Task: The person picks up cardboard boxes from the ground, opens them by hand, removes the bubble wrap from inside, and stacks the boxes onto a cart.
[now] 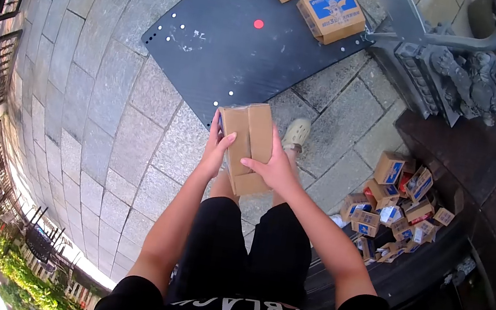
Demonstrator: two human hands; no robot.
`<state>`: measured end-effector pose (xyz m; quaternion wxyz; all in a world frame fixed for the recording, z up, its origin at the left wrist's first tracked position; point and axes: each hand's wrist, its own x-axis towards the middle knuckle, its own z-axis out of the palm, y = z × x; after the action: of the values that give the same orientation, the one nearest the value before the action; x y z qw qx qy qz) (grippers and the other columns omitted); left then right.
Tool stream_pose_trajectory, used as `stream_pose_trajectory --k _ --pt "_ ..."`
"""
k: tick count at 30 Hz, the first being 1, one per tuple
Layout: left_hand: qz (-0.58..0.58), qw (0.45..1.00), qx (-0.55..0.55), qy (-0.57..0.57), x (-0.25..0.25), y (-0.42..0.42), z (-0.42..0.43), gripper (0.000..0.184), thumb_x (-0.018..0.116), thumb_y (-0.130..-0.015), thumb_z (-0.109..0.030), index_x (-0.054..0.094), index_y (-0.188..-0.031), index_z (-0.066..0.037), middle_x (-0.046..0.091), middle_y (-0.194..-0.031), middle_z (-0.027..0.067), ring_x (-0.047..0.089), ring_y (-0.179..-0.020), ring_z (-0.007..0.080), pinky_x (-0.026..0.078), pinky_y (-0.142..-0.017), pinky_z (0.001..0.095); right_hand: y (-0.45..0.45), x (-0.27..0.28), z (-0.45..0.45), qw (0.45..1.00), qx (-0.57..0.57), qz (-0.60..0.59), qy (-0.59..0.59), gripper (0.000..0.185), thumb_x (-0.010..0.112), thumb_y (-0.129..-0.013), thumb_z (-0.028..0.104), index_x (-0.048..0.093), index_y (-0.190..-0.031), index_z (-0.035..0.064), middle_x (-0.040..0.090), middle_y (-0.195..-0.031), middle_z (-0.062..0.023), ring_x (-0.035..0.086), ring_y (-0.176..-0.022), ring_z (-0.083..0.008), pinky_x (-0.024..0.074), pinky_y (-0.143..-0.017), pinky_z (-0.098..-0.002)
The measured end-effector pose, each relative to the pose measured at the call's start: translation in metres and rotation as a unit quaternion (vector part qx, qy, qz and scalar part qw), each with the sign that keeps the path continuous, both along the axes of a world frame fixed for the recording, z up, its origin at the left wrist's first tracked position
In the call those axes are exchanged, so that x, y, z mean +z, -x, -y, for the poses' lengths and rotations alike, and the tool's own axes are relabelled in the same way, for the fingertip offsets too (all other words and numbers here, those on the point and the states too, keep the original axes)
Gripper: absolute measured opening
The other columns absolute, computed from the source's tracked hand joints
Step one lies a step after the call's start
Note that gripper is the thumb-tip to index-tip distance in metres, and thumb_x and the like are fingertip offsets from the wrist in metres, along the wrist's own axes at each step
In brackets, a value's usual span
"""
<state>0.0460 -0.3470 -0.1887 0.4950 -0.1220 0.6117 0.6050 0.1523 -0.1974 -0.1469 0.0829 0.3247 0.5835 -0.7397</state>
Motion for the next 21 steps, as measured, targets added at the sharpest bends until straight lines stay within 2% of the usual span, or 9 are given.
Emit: stream_pose_trajectory --k 4,7,8,10,12,13,16,17,21 --pt "-0.032 0.999 -0.001 0.036 -0.005 0.039 -0.024 0.094 0.067 -0.087 -0.024 0.006 -0.155 -0.005 0.029 -0.151 0.0216 0.037 -0.136 0.0309 0.031 -0.112 0.0404 0.028 -0.026 -0.017 1.000 -0.004 -0.020 -0.021 0.107 0.081 -0.078 0.021 0.008 -0.153 0.0010 0.036 -0.149 -0.0208 0.040 -0.136 -0.0282 0.0352 -0.110 -0.0387" --pt "-0.215 0.971 -0.069 0.078 -0.022 0.079 -0.045 0.108 0.079 -0.077 -0.031 0.009 -0.153 0.000 0.035 -0.143 0.0249 0.042 -0.130 0.0345 0.034 -0.110 0.0422 0.046 -0.041 -0.039 1.000 -0.006 -0.013 -0.011 0.103 0.078 -0.082 0.021 0.007 -0.153 0.0019 0.035 -0.149 -0.0222 0.040 -0.135 -0.0311 0.0367 -0.109 -0.0408" --pt "-0.223 0.970 -0.061 0.079 -0.037 0.096 -0.048 0.108 0.079 -0.077 -0.031 0.009 -0.153 0.000 0.035 -0.143 0.0249 0.042 -0.130 0.0345 0.034 -0.110 0.0422 0.054 -0.051 -0.050 1.000 -0.012 0.009 0.008 0.100 0.077 -0.084 0.019 0.007 -0.154 0.0031 0.033 -0.150 -0.0228 0.040 -0.135 -0.0323 0.0376 -0.108 -0.0418" --pt "-0.371 0.898 -0.143 0.190 -0.034 0.129 -0.067 0.112 0.082 -0.072 -0.036 0.012 -0.153 -0.001 0.035 -0.140 0.0273 0.044 -0.126 0.0385 0.035 -0.108 0.0439 0.068 -0.057 -0.079 0.999 -0.004 0.039 0.025 0.092 0.072 -0.088 0.022 0.010 -0.154 0.0049 0.031 -0.150 -0.0251 0.042 -0.133 -0.0355 0.0384 -0.107 -0.0438" --pt "-0.381 0.879 -0.150 0.242 -0.045 0.164 -0.090 0.118 0.084 -0.064 -0.047 0.018 -0.152 -0.004 0.031 -0.142 0.0288 0.040 -0.128 0.0418 0.035 -0.108 0.0464 0.076 -0.077 -0.115 0.999 -0.002 0.038 -0.034 0.088 0.070 -0.090 0.031 0.015 -0.153 0.0027 0.037 -0.148 -0.0263 0.045 -0.131 -0.0373 0.0380 -0.107 -0.0435" --pt "-0.407 0.849 -0.190 0.277 -0.051 0.184 -0.105 0.121 0.084 -0.061 -0.051 0.019 -0.153 -0.007 0.030 -0.143 0.0293 0.039 -0.129 0.0430 0.033 -0.108 0.0480 0.078 -0.082 -0.133 0.997 -0.004 0.055 -0.051 0.073 0.061 -0.095 0.033 0.025 -0.150 0.0013 0.040 -0.146 -0.0258 0.048 -0.128 -0.0345 0.0398 -0.105 -0.0409" --pt "-0.509 0.712 -0.313 0.368 -0.062 0.236 -0.154 0.124 0.083 -0.054 -0.059 0.022 -0.153 -0.015 0.028 -0.146 0.0305 0.035 -0.131 0.0467 0.029 -0.110 0.0525 0.074 -0.103 -0.176 0.992 -0.019 0.110 -0.055 0.060 0.054 -0.099 0.032 0.033 -0.146 -0.0003 0.046 -0.142 -0.0242 0.052 -0.125 -0.0302 0.0411 -0.104 -0.0377" --pt "-0.532 0.681 -0.335 0.375 -0.067 0.251 -0.172 0.124 0.084 -0.052 -0.059 0.024 -0.153 -0.018 0.028 -0.146 0.0300 0.034 -0.132 0.0471 0.027 -0.110 0.0546 0.066 -0.115 -0.183 0.992 -0.023 0.108 -0.067 0.053 0.050 -0.102 0.030 0.039 -0.143 -0.0018 0.050 -0.138 -0.0226 0.054 -0.123 -0.0270 0.0428 -0.102 -0.0351" --pt "-0.588 0.573 -0.428 0.379 -0.115 0.308 -0.231 0.123 0.083 -0.051 -0.060 0.024 -0.153 -0.024 0.027 -0.148 0.0290 0.033 -0.132 0.0486 0.023 -0.109 0.0607 0.024 -0.160 -0.206 0.990 -0.015 0.115 -0.075 0.051 0.049 -0.102 0.030 0.040 -0.141 -0.0024 0.051 -0.137 -0.0218 0.054 -0.122 -0.0259 0.0441 -0.100 -0.0343"
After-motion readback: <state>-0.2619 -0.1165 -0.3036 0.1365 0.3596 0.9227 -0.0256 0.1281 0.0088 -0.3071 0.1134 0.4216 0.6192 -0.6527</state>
